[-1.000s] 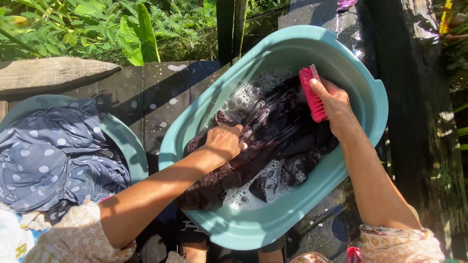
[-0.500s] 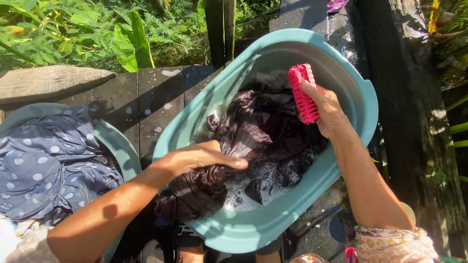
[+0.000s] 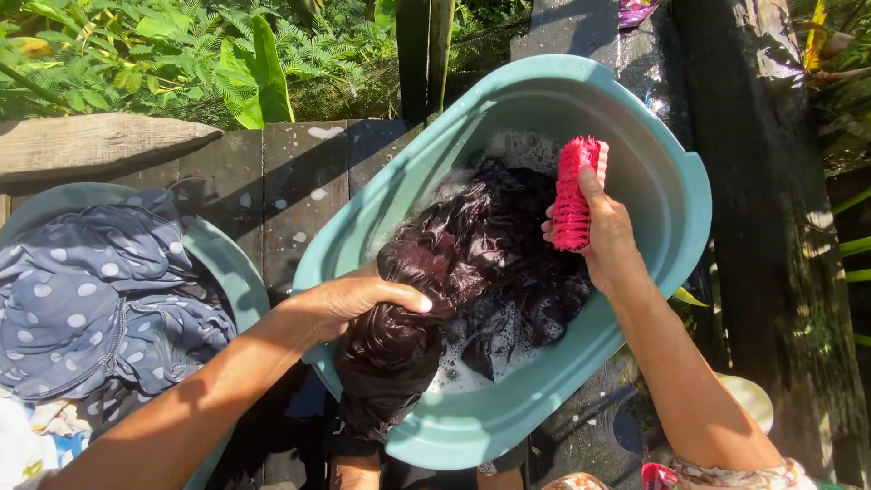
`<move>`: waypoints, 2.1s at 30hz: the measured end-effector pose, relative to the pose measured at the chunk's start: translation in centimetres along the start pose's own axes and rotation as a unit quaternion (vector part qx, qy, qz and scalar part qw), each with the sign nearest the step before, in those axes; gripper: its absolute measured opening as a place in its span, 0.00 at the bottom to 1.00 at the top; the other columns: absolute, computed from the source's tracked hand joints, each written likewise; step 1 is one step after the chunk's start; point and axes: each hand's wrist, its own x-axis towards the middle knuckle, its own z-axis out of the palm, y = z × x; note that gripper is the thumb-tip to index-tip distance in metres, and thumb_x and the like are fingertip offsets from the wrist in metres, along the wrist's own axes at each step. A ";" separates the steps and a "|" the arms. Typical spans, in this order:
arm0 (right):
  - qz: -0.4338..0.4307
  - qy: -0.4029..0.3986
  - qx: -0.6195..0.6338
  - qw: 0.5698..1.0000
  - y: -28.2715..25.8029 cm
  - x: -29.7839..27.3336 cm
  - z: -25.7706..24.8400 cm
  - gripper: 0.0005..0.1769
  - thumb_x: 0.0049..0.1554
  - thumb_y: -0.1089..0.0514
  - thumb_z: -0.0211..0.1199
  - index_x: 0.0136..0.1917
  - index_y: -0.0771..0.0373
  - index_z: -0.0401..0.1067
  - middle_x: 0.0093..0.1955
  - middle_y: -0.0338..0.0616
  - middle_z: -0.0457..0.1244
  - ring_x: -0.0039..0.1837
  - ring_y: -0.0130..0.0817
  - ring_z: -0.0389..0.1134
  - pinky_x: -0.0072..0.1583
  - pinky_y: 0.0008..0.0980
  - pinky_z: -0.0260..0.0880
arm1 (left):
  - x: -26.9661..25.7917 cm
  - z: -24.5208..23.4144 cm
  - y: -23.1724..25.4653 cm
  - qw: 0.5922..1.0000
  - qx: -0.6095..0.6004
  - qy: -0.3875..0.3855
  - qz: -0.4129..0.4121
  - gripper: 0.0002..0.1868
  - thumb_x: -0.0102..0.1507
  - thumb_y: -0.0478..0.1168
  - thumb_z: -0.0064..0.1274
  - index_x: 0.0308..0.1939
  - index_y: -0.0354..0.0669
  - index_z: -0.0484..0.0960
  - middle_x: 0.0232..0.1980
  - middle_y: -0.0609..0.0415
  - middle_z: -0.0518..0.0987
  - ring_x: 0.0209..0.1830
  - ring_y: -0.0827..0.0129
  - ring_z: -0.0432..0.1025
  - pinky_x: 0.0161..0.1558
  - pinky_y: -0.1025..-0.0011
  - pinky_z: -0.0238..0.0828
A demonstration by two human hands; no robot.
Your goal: The recorder is washing a dark garment by hand in a blue basin using a scrubbing brush and soapy water.
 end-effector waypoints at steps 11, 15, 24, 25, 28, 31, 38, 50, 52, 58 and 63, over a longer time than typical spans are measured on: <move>-0.156 -0.032 0.025 0.987 5.0 -6.7 7.0 0.40 0.63 0.31 0.49 0.77 0.59 0.53 0.65 0.37 0.62 0.61 0.28 0.63 0.60 0.33 0.68 | -11.6 1.9 7.3 0.969 0.016 0.011 0.245 0.17 0.61 0.35 0.52 0.53 0.32 0.83 0.48 0.51 0.86 0.47 0.68 0.78 0.55 0.65 0.75; -0.144 -0.023 -0.183 0.972 7.0 -5.5 7.6 0.32 0.68 0.37 0.43 0.73 0.61 0.58 0.50 0.45 0.63 0.47 0.33 0.63 0.51 0.32 0.70 | -14.6 2.3 8.3 0.957 -0.011 0.018 0.288 0.18 0.61 0.33 0.52 0.55 0.30 0.83 0.50 0.47 0.86 0.49 0.62 0.80 0.55 0.61 0.76; -0.357 -0.135 0.084 0.921 -9.9 -9.4 -1.7 0.30 0.74 0.32 0.52 0.66 0.63 0.64 0.54 0.39 0.60 0.50 0.34 0.64 0.46 0.33 0.66 | -19.0 -4.0 2.0 0.958 -0.095 0.062 0.263 0.23 0.61 0.29 0.57 0.60 0.25 0.80 0.55 0.39 0.86 0.53 0.52 0.80 0.56 0.53 0.74; -0.356 -0.136 0.084 0.921 -10.2 -8.6 -2.6 0.30 0.74 0.32 0.52 0.66 0.63 0.64 0.54 0.39 0.60 0.50 0.34 0.64 0.46 0.33 0.66 | -18.5 -3.8 2.2 0.958 -0.096 0.063 0.263 0.23 0.61 0.29 0.57 0.60 0.25 0.80 0.55 0.39 0.86 0.53 0.52 0.80 0.56 0.53 0.74; -0.399 -0.097 -0.004 0.912 -11.2 -5.5 -4.7 0.27 0.75 0.38 0.51 0.70 0.63 0.62 0.53 0.38 0.59 0.50 0.31 0.62 0.48 0.30 0.65 | -16.2 -2.7 3.1 0.978 -0.073 0.024 0.192 0.26 0.61 0.32 0.59 0.62 0.25 0.79 0.58 0.40 0.85 0.58 0.55 0.78 0.60 0.57 0.71; -0.457 -0.035 -0.135 0.878 -10.2 -1.8 -5.1 0.22 0.77 0.47 0.48 0.75 0.64 0.59 0.53 0.38 0.59 0.50 0.27 0.60 0.51 0.26 0.63 | -11.8 -1.6 3.2 0.997 -0.002 -0.010 0.076 0.39 0.56 0.41 0.59 0.73 0.41 0.73 0.63 0.55 0.82 0.62 0.68 0.74 0.63 0.67 0.68; -0.419 -0.106 -0.298 0.851 -2.2 -2.6 7.9 0.28 0.74 0.50 0.53 0.80 0.64 0.53 0.65 0.51 0.59 0.63 0.40 0.61 0.62 0.39 0.65 | -9.9 0.9 3.0 0.865 0.463 0.180 -0.072 0.65 0.56 0.57 0.70 0.81 0.37 0.41 0.54 0.32 0.78 0.53 0.58 0.77 0.56 0.68 0.75; -0.306 -0.036 -0.672 0.673 0.1 3.5 5.1 0.32 0.65 0.44 0.52 0.81 0.43 0.54 0.54 0.68 0.64 0.55 0.67 0.66 0.56 0.59 0.68 | -7.0 3.5 -1.7 0.514 0.711 0.300 0.374 0.34 0.50 0.42 0.57 0.61 0.46 0.73 0.54 0.41 0.80 0.60 0.52 0.70 0.57 0.56 0.63; -0.294 -0.042 -0.670 0.680 0.3 4.0 4.8 0.33 0.65 0.44 0.51 0.82 0.43 0.53 0.53 0.69 0.64 0.54 0.67 0.66 0.57 0.59 0.68 | -5.9 3.8 -2.7 0.605 0.658 0.163 0.417 0.29 0.56 0.51 0.60 0.56 0.37 0.78 0.49 0.44 0.79 0.55 0.54 0.69 0.60 0.56 0.61; -0.291 -0.054 -0.686 0.665 -0.4 4.9 4.6 0.31 0.67 0.42 0.49 0.82 0.40 0.51 0.56 0.67 0.65 0.57 0.67 0.66 0.58 0.59 0.67 | -6.9 1.1 -2.2 0.632 0.704 0.079 0.312 0.06 0.57 0.39 0.55 0.34 0.41 0.82 0.43 0.51 0.77 0.50 0.57 0.70 0.51 0.58 0.66; -0.225 -0.077 -0.659 0.714 -1.4 4.6 5.2 0.34 0.66 0.40 0.45 0.83 0.40 0.45 0.59 0.69 0.65 0.60 0.71 0.65 0.63 0.61 0.63 | -10.3 0.2 0.2 0.764 0.515 0.076 0.381 0.27 0.53 0.30 0.48 0.56 0.48 0.82 0.41 0.55 0.76 0.43 0.60 0.72 0.43 0.64 0.72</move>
